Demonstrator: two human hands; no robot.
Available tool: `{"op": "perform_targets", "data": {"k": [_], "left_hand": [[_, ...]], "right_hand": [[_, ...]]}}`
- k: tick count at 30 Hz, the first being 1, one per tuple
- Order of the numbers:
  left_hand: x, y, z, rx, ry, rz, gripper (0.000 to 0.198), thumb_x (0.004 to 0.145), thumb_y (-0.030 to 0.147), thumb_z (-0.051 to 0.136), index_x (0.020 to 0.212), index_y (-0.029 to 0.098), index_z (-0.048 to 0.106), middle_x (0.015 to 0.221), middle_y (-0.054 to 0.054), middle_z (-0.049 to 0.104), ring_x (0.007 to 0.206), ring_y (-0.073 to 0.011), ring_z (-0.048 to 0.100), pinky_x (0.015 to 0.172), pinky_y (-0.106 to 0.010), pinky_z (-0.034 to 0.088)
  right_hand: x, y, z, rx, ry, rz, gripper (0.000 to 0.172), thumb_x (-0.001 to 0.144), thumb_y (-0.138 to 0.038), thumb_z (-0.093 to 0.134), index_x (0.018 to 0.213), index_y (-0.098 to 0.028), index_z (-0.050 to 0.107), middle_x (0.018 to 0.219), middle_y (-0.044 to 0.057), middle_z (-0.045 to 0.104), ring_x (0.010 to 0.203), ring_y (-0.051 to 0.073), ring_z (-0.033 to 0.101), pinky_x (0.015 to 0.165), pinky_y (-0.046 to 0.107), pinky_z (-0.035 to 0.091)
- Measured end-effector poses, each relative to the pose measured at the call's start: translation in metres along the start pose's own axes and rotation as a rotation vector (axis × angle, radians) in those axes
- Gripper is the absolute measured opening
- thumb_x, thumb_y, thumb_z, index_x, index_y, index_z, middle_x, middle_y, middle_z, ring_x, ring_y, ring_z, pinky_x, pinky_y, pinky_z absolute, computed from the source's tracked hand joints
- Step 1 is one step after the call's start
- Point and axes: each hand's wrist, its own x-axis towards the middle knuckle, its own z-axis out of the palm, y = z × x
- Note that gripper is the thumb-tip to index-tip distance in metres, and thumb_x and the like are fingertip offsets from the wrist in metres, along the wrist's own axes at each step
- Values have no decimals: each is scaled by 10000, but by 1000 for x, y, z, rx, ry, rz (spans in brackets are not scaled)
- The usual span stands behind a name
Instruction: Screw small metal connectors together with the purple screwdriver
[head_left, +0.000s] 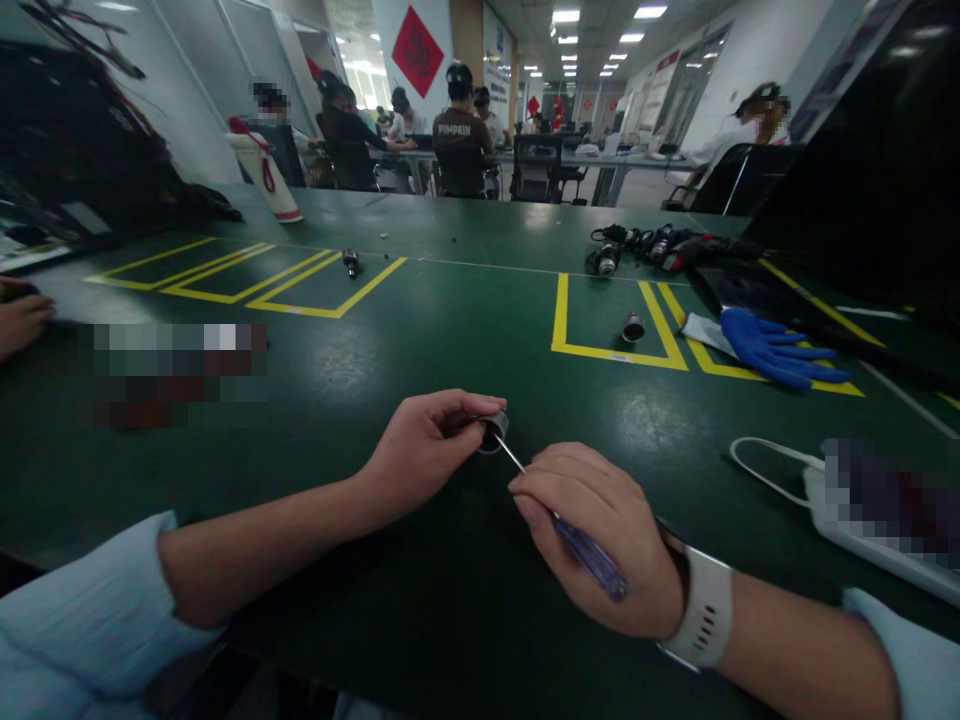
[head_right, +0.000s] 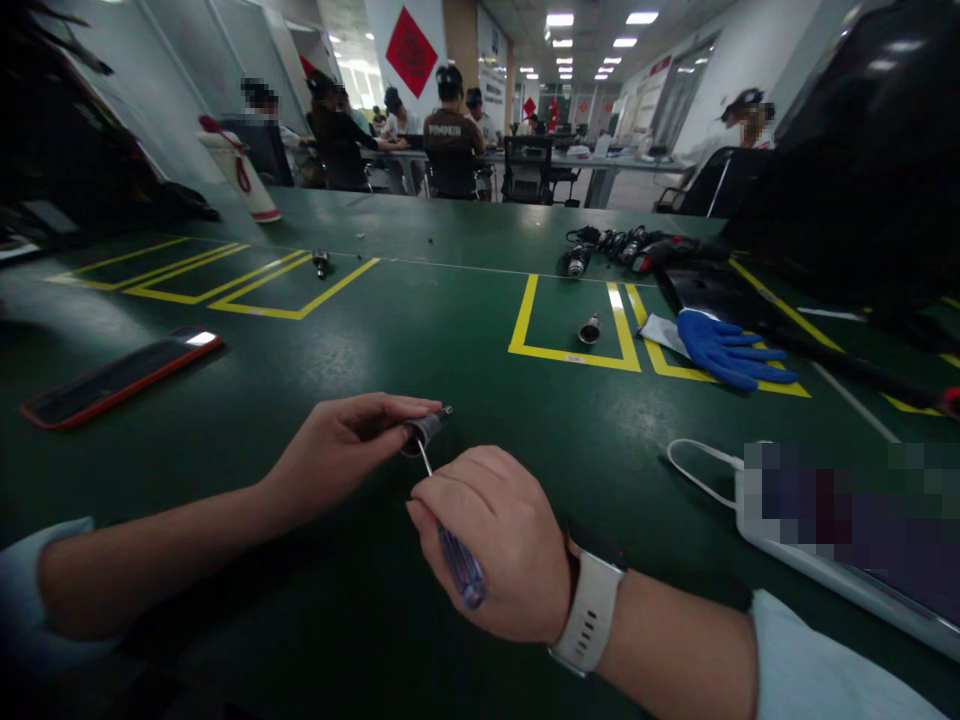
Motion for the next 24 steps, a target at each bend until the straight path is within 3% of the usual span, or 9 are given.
{"op": "perform_targets", "data": {"k": [24], "left_hand": [[-1,-1,-1,-16,-16,10,164,704,144,619,856,132,679,1040,-90,711,967,-217,667,878,-361,542]], "right_hand": [[2,0,-2,-2,-4,3,115,843,-84,498,886,-135,591,753,87,674,707,188,624,667,349,524]]}}
